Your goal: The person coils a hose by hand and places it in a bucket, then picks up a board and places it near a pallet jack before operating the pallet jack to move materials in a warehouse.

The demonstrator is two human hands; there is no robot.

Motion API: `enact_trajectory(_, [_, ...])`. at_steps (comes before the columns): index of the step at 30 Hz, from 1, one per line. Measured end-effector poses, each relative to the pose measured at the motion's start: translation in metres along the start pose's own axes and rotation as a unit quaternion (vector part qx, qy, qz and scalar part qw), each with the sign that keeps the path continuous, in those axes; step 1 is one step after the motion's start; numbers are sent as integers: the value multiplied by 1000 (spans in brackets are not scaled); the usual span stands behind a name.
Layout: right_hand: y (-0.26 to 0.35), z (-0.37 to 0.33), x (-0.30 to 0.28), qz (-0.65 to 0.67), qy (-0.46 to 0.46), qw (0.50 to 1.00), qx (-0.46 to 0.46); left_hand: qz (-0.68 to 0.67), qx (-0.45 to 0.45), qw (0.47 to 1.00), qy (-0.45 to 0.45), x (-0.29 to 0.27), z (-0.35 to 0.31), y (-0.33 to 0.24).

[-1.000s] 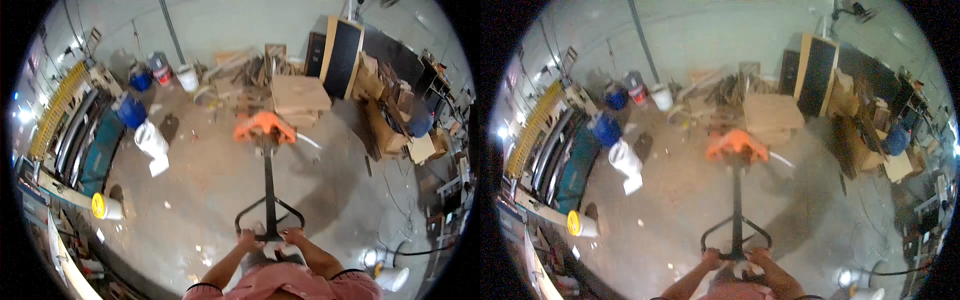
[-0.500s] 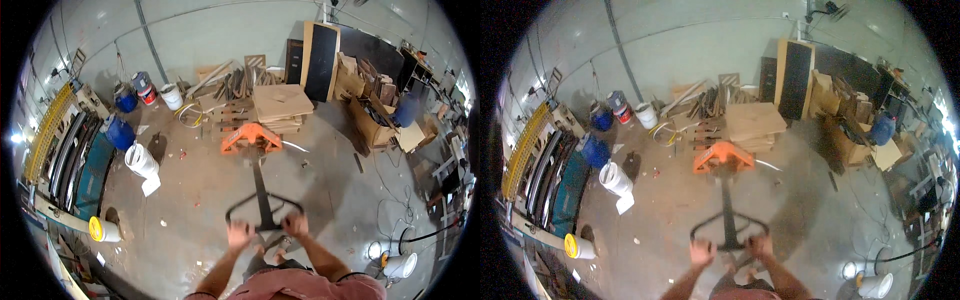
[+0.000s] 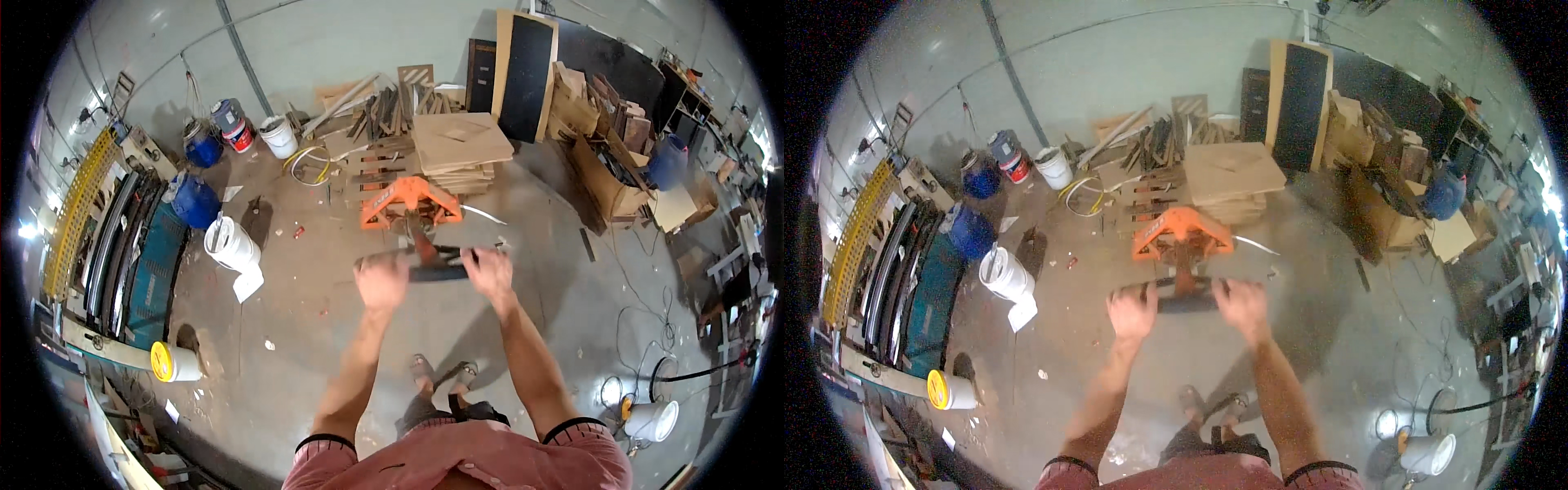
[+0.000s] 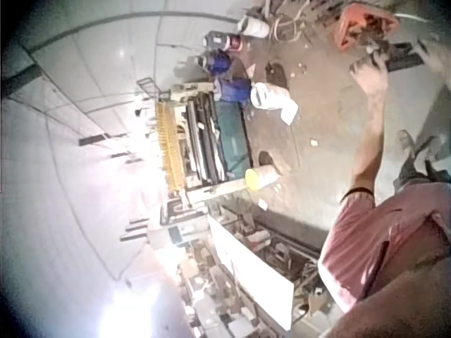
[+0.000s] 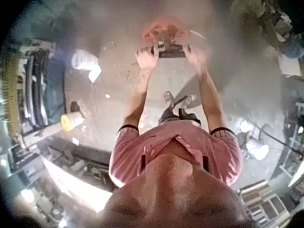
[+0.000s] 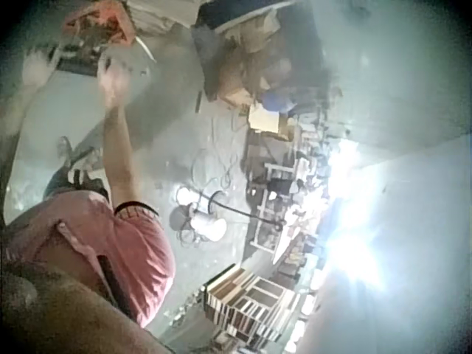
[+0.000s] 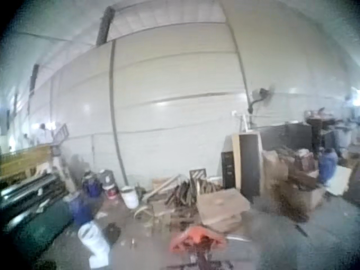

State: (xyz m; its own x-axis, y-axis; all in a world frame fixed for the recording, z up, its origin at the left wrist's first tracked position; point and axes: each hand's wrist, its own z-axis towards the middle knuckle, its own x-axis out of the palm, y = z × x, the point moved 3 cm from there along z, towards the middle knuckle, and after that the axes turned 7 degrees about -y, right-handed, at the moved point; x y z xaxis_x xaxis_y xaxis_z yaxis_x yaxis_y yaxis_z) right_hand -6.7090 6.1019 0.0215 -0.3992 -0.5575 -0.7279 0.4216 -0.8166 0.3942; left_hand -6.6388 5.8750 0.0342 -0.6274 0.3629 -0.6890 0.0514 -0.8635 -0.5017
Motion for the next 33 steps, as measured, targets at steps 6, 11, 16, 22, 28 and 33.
enact_trajectory(6, [-36, -265, 50, -20, 288, 957, 8, 27, 18, 987, 156, 16, -260, 84])
enact_trajectory(11, [-31, -235, 55, -53, 542, 833, 101, 81, -55, 918, 383, 18, -237, 82])
enact_trajectory(16, [-19, -51, 11, 111, 227, 953, 165, -7, 100, 994, -39, -7, -72, 28])
enact_trajectory(22, [-20, -21, 1, 3, 60, 998, 27, 42, 78, 996, -5, 6, -33, 10])
enact_trajectory(28, [-34, -254, 43, -14, 284, 956, 77, 40, 25, 982, 181, 25, -271, 92])
enact_trajectory(33, [-34, -197, 39, -31, 372, 921, 108, 61, 4, 951, 303, 10, -186, 62])
